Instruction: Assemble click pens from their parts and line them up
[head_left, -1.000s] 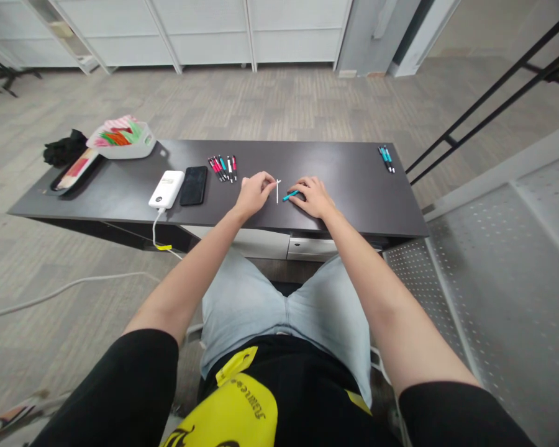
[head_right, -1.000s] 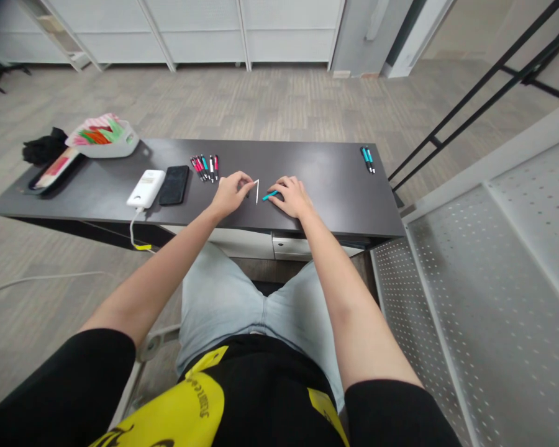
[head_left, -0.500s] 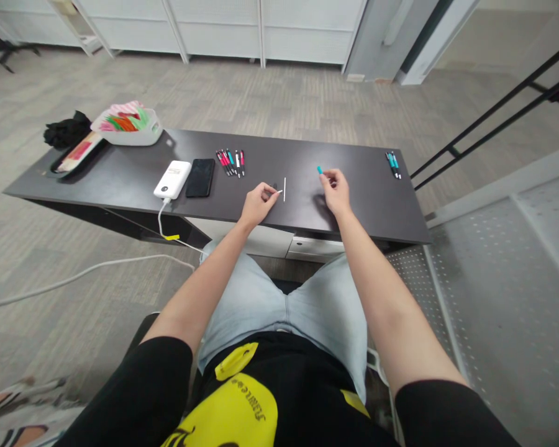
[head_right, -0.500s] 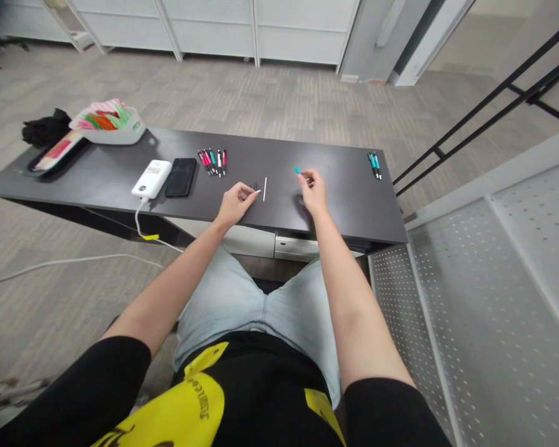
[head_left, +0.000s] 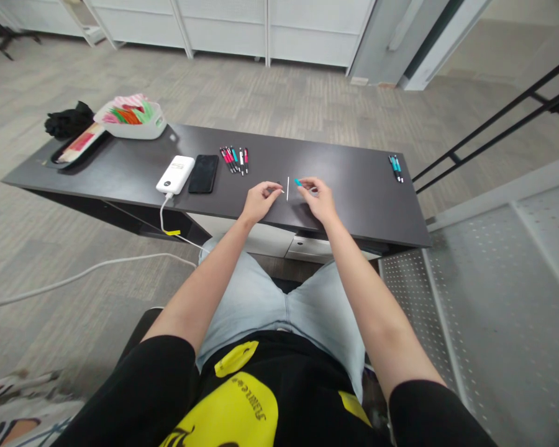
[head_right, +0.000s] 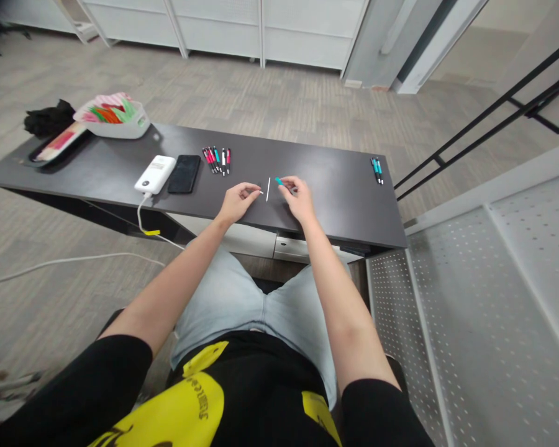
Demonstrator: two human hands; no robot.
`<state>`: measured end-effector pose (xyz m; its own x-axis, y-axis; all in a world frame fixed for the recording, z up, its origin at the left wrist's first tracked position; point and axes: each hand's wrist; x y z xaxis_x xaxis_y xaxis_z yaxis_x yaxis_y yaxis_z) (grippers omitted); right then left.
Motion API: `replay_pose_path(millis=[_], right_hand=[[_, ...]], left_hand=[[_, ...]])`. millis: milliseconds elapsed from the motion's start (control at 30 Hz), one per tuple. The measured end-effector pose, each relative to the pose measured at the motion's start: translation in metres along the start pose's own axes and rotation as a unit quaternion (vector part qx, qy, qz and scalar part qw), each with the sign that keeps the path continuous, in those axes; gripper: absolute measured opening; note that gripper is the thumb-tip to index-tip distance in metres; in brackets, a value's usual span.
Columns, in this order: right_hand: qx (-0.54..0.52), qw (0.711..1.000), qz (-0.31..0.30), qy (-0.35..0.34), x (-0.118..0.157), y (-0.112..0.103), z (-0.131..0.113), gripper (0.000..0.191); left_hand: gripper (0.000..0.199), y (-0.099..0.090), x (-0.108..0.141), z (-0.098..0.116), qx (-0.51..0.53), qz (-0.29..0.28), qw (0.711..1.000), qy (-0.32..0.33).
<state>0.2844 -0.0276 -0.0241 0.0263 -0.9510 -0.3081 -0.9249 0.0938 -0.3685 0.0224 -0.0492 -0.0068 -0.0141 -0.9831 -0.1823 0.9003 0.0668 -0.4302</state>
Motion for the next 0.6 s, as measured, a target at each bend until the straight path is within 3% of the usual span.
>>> replay_pose_path(millis=[233,600], right_hand=[[-0.010,0.995,-0.096,0.012,0.015,0.023,-0.011,0.041],[-0.021,0.992,-0.123,-0.012,0.018,0.020,-0.017,0.039]], left_hand=[[0.021,-0.005,-0.003,-0.006,0.060,0.005,0.998,-0.014],[0.020,-0.004,0.000,-0.010,0.075,-0.010,0.997,0.010]])
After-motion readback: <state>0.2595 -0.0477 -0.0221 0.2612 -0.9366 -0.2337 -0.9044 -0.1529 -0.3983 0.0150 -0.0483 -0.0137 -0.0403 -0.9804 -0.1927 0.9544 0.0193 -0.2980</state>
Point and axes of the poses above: each hand's wrist, its own x-axis away from the middle knuckle, its own y-axis out of the palm, z = x × y, and after that the axes turned 8 degrees about -x, right-handed
